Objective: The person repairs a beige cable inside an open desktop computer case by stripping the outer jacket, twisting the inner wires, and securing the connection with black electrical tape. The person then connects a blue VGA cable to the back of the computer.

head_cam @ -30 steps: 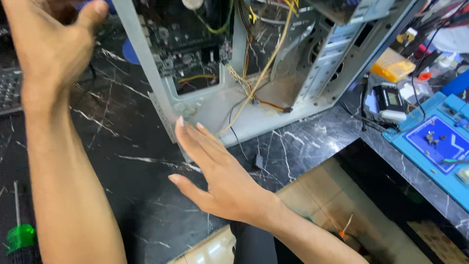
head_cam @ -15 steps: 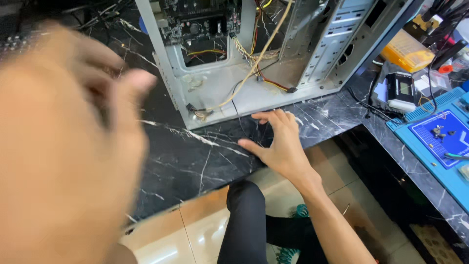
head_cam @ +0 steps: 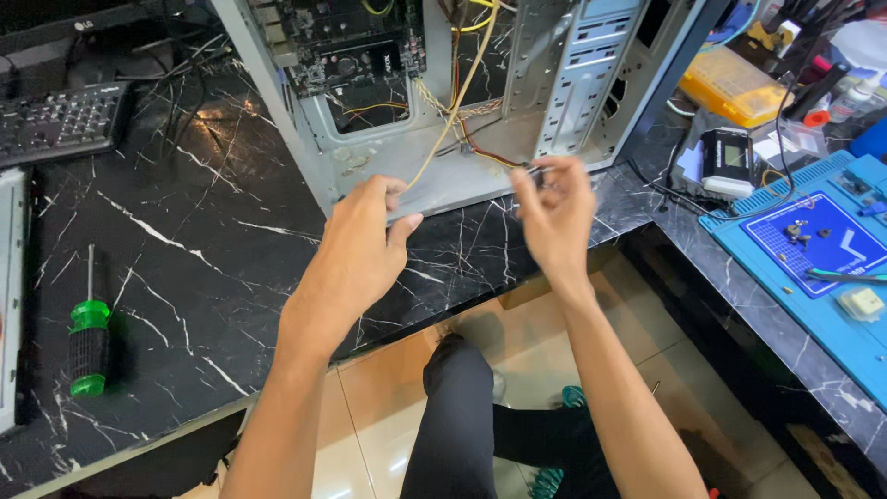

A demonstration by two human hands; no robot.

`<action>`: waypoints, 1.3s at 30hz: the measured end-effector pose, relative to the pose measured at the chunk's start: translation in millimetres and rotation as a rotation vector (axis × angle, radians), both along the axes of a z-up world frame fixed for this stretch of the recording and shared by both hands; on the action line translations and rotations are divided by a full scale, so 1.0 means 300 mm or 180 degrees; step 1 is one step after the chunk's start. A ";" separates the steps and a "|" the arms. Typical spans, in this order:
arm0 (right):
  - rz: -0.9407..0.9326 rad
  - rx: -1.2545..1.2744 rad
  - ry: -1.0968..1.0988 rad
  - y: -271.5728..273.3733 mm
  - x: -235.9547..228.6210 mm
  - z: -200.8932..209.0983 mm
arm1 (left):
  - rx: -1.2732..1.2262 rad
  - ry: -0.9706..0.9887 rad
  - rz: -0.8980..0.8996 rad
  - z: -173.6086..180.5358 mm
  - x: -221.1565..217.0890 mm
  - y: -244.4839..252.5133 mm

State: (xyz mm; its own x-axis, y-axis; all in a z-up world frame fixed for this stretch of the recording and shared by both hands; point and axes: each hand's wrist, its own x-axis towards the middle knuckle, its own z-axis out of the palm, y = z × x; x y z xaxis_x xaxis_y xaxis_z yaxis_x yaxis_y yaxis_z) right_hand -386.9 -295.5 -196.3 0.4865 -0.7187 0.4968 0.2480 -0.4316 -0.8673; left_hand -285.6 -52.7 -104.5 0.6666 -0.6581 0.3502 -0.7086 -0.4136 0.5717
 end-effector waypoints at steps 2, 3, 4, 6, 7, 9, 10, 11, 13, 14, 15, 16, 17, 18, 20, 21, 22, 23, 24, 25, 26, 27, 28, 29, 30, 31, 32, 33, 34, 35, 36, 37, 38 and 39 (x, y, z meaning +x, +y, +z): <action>-0.0326 -0.0089 -0.0351 -0.034 0.002 0.030 | -0.0061 -0.0118 -0.0093 0.005 -0.007 -0.014; -0.0647 -0.0179 -0.0691 -0.050 0.006 0.044 | -0.0121 -0.0224 -0.0180 0.006 -0.008 -0.020; -0.0645 -0.0170 -0.0685 -0.056 -0.002 0.056 | -0.0112 -0.0220 -0.0178 -0.005 0.004 -0.031; -0.0892 -0.0226 -0.1057 -0.067 -0.016 0.076 | -0.0251 -0.0123 -0.0280 -0.031 0.030 -0.050; -0.0892 -0.0215 -0.1043 -0.077 -0.016 0.062 | -0.0238 -0.0111 -0.0279 -0.036 0.030 -0.062; -0.0783 -0.0266 -0.1041 -0.106 -0.016 0.040 | -0.0520 -0.0206 -0.0230 -0.042 0.033 -0.094; -0.0788 -0.0270 -0.1037 -0.124 -0.010 0.011 | -0.0523 -0.0201 -0.0236 -0.064 0.041 -0.121; -0.0775 -0.0213 -0.0937 -0.142 -0.005 -0.017 | -0.0891 -0.0637 -0.0180 -0.085 0.049 -0.149; -0.0774 -0.0151 -0.0842 -0.151 -0.007 -0.051 | -0.1255 -0.1082 -0.0140 -0.117 0.039 -0.206; -0.0695 -0.0072 -0.0807 -0.142 -0.010 -0.052 | -0.1275 -0.0962 -0.0350 -0.126 0.024 -0.234; -0.0616 0.0007 -0.0772 -0.132 -0.013 -0.053 | -0.1292 -0.0841 -0.0561 -0.134 0.008 -0.262; -0.0620 0.0007 -0.0782 -0.136 -0.007 -0.068 | -0.1292 -0.0851 -0.0567 -0.165 0.020 -0.294; -0.0575 0.0134 -0.0796 -0.140 -0.001 -0.083 | -0.1075 -0.0974 -0.0699 -0.196 0.033 -0.326; -0.0527 0.0269 -0.0799 -0.140 0.001 -0.103 | -0.0848 -0.1086 -0.0826 -0.231 0.041 -0.354; -0.0520 0.0266 -0.0783 -0.135 -0.004 -0.089 | -0.0711 -0.0990 -0.0898 -0.282 0.085 -0.417; -0.0509 0.0253 -0.0766 -0.132 -0.007 -0.083 | -0.0583 -0.0895 -0.0966 -0.308 0.106 -0.449; -0.0521 0.0256 -0.0763 -0.152 -0.005 -0.100 | -0.0581 -0.0890 -0.0977 -0.299 0.106 -0.474; -0.0551 0.0261 -0.0839 -0.173 -0.003 -0.117 | -0.0483 -0.0756 -0.0975 -0.290 0.106 -0.500; -0.0579 0.0265 -0.0920 -0.195 0.001 -0.132 | -0.0386 -0.0627 -0.0971 -0.277 0.108 -0.527; -0.0590 0.0265 -0.0922 -0.171 -0.007 -0.104 | -0.0385 -0.0627 -0.0982 -0.283 0.107 -0.557; -0.0582 0.0241 -0.1105 -0.149 -0.009 -0.071 | -0.0186 -0.0489 -0.0961 -0.283 0.111 -0.587; -0.0574 0.0215 -0.1288 -0.126 -0.011 -0.038 | 0.0013 -0.0352 -0.0939 -0.282 0.115 -0.617; -0.0575 0.0205 -0.1298 -0.113 -0.018 -0.006 | 0.0003 -0.0362 -0.0942 -0.320 0.135 -0.641; -0.0478 0.0152 -0.1303 -0.100 -0.024 0.026 | 0.0239 -0.0502 -0.0896 -0.358 0.154 -0.664; -0.0378 0.0099 -0.1303 -0.086 -0.032 0.056 | 0.0475 -0.0637 -0.0845 -0.398 0.173 -0.687; -0.0376 0.0090 -0.1307 -0.083 -0.033 0.086 | 0.0466 -0.0641 -0.0844 -0.401 0.177 -0.704; -0.0224 -0.0016 -0.1245 -0.077 -0.037 0.114 | 0.0524 -0.0669 -0.0706 -0.406 0.179 -0.718; -0.0073 -0.0122 -0.1183 -0.070 -0.040 0.141 | 0.0582 -0.0696 -0.0569 -0.412 0.181 -0.732; -0.0075 -0.0118 -0.1185 -0.082 -0.032 0.150 | 0.0586 -0.0698 -0.0570 -0.410 0.191 -0.726; -0.0006 -0.0232 -0.1246 -0.093 -0.024 0.159 | 0.0421 -0.0598 -0.0613 -0.408 0.201 -0.720; 0.0064 -0.0345 -0.1310 -0.104 -0.014 0.170 | 0.0256 -0.0501 -0.0656 -0.404 0.214 -0.713; 0.0063 -0.0341 -0.1317 -0.094 -0.013 0.197 | 0.0262 -0.0507 -0.0656 -0.390 0.215 -0.695; 0.0120 -0.0410 -0.1262 -0.086 -0.012 0.225 | 0.0254 -0.0485 -0.0705 -0.374 0.216 -0.678; 0.0177 -0.0480 -0.1207 -0.077 -0.011 0.252 | 0.0246 -0.0462 -0.0755 -0.359 0.217 -0.661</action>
State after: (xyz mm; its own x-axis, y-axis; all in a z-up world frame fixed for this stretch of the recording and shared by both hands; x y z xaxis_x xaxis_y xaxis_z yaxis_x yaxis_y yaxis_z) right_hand -390.3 -318.6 -120.5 0.2847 -0.6018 0.7462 0.5645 -0.5238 -0.6379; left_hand -220.6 -251.0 -212.1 0.4375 -0.8180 0.3735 -0.8628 -0.2649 0.4305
